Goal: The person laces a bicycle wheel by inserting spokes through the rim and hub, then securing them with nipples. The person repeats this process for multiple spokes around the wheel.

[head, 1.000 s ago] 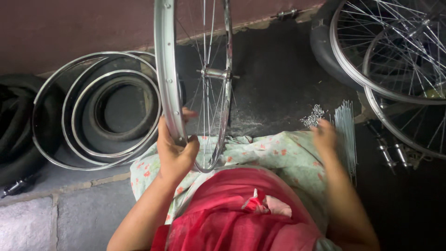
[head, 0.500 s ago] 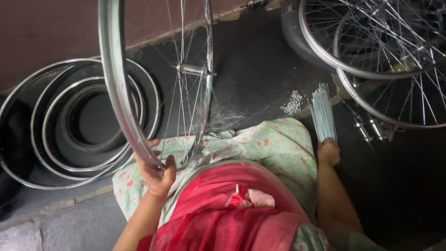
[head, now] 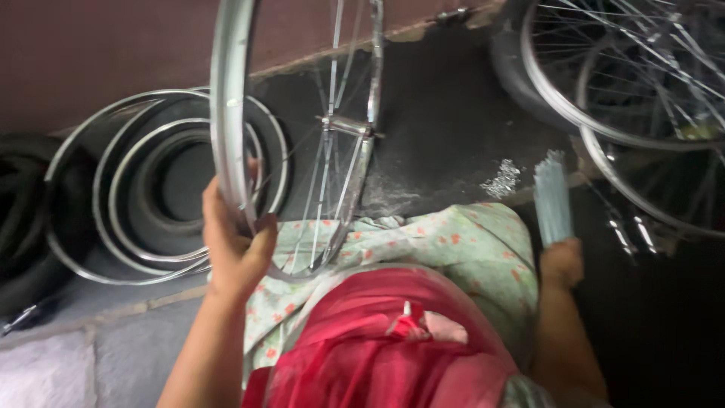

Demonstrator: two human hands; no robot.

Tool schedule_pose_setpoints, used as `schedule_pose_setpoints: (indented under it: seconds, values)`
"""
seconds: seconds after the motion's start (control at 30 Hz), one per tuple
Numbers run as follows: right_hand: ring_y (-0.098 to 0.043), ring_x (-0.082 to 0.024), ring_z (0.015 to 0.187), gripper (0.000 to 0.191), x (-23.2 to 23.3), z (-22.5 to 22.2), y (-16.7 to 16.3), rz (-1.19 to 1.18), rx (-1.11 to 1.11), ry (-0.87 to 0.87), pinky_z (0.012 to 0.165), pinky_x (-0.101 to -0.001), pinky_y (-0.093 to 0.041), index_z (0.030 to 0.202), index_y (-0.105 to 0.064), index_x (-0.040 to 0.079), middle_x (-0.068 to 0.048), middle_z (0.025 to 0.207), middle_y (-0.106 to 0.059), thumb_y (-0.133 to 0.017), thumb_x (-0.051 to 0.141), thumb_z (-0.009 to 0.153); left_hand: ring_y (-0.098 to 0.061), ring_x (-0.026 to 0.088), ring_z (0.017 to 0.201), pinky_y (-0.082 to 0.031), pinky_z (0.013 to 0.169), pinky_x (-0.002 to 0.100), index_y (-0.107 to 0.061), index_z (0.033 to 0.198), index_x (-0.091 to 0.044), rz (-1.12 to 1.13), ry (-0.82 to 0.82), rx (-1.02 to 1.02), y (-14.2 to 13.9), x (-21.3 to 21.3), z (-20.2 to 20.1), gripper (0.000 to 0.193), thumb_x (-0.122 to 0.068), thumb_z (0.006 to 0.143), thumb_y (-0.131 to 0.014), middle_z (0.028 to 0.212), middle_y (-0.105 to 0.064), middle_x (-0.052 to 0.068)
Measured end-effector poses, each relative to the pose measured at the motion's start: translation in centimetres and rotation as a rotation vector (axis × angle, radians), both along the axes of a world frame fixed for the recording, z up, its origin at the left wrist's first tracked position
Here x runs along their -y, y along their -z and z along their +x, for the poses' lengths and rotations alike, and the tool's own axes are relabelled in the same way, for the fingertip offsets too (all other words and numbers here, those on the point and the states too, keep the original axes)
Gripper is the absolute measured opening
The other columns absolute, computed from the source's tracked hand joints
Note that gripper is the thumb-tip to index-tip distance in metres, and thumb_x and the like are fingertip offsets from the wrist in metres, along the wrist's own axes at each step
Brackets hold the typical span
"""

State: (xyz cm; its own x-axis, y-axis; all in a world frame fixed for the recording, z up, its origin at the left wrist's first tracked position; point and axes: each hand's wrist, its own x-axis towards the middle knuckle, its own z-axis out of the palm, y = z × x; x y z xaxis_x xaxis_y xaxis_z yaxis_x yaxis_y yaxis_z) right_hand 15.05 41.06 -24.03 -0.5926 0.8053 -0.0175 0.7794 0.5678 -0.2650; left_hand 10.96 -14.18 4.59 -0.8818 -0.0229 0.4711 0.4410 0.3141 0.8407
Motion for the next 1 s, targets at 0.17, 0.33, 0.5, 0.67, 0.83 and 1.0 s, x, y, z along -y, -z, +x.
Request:
schedule_pose_setpoints:
  seconds: [0.17,0.33,0.5,0.67,0.83,1.0]
  values:
    - [-0.07,-0.037,0.095,0.025,-0.8,-0.9,-1.1,-0.229,-0.721,-0.284,0.089,-0.0448,-0.055,0.131,-0.057,-0.002,-0.021,0.105,-0.074,-0.056,0.002,0.106,-0.073,0.028,0.117,-0.058,0.092,0.035,-0.022,0.153,-0.005,0.095,0.027,0.093,-0.3,1.5,-1.2,0.077,0.017,0.084,-0.046,0.142,-0.064,0.022]
    - [-0.065,-0.023,0.123,0.034,3.7,-4.1,-7.4,-1.178,-1.071,-0.507,0.109,-0.0379,-0.056,0.143,-0.055,-0.004,-0.017,0.136,-0.064,-0.054,0.004,0.11,-0.073,0.03,0.121,-0.06,0.108,0.041,-0.026,0.156,-0.008,0.144,0.045,0.123,0.3,7.4,-3.5,0.069,0.018,0.097,-0.052,0.135,-0.067,0.024]
    - [-0.061,-0.025,0.124,0.036,12.4,-6.5,-13.5,-1.106,-0.985,-0.915,0.115,-0.0365,-0.048,0.142,-0.05,-0.004,-0.019,0.135,-0.062,-0.047,0.009,0.108,-0.069,0.026,0.126,-0.059,0.101,0.037,-0.028,0.159,-0.011,0.209,-0.001,0.193,0.7,10.4,-3.9,0.078,0.013,0.089,-0.054,0.139,-0.064,0.02]
    - [-0.067,-0.027,0.104,0.038,18.5,-7.0,-14.7,-0.945,-1.087,-0.894,0.098,-0.0379,-0.055,0.126,-0.057,-0.007,-0.02,0.114,-0.069,-0.056,0.028,0.11,-0.069,0.025,0.12,-0.06,0.097,0.036,-0.027,0.159,-0.014,0.288,-0.007,0.2,0.9,11.4,-3.8,0.082,0.01,0.087,-0.059,0.145,-0.062,0.02]
    - [-0.068,-0.026,0.103,0.055,20.0,-8.4,-13.4,-1.606,-1.211,-0.771,0.1,-0.0396,-0.055,0.128,-0.062,-0.002,-0.018,0.113,-0.071,-0.045,0.048,0.114,-0.069,0.026,0.121,-0.06,0.098,0.037,-0.028,0.159,-0.013,0.265,-0.014,0.209,1.1,11.5,-3.7,0.081,0.011,0.088,-0.059,0.145,-0.062,0.022]
    - [-0.066,-0.026,0.106,0.06,20.9,-8.8,-12.5,-1.75,-1.109,-0.682,0.1,-0.041,-0.054,0.128,-0.062,-0.002,-0.018,0.115,-0.069,-0.046,0.053,0.111,-0.068,0.025,0.123,-0.06,0.098,0.037,-0.027,0.159,-0.014,0.245,-0.002,0.194,1.0,10.9,-3.7,0.081,0.012,0.088,-0.056,0.145,-0.062,0.021]
